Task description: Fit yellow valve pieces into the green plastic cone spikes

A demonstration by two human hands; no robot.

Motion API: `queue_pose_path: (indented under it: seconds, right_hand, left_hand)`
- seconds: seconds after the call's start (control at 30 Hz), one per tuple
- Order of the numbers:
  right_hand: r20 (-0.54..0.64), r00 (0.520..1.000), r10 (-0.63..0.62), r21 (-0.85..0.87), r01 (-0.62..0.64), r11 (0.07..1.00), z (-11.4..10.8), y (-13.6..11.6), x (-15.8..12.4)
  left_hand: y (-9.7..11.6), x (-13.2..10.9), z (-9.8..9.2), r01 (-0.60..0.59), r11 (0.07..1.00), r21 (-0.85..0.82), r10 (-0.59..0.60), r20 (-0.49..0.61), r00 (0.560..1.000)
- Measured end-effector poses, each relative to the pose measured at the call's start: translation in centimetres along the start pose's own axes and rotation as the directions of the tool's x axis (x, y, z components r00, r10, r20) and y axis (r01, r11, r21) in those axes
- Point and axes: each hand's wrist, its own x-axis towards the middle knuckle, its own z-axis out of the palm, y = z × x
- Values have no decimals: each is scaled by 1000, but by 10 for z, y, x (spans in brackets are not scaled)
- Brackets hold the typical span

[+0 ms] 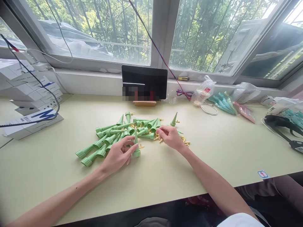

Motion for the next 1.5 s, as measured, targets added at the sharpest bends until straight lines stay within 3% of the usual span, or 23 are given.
queue_pose_path:
  seconds: [0.07,0.13,0.3,0.57,0.83,0.97,1.2,1.3,1.5]
  right_hand:
    - [-18,1000,13,8,-13,1000,-1,1,0]
    - [-45,998,-39,-91,34,995,-3,1,0]
    - [-53,991,-126,-285,106,953,-8,4,0]
    - [-57,988,-146,-346,117,931,-13,9,2]
    - [-48,985,-165,-382,135,914,-14,14,4]
    - [-8,990,-141,-386,127,914,-15,18,4]
    - [73,993,-91,-415,114,903,-18,18,7]
    - [93,992,-84,-425,116,898,-18,18,7]
    - [85,994,-70,-458,101,883,-16,17,6]
  left_hand:
    - [2,-1,1,37,998,-56,-35,39,999]
    - [2,-1,1,51,997,-60,-47,59,997]
    - [-2,-2,3,-22,997,74,19,35,999]
    - [-6,-2,4,-139,952,274,140,16,990]
    - [-8,-4,5,-252,924,286,269,-20,963]
    - [-10,-10,8,-377,869,321,383,47,922]
    - [-15,-22,12,-605,703,375,528,295,796]
    - [-14,-24,10,-658,666,351,546,371,751]
    - [-9,-23,5,-697,594,402,541,442,715]
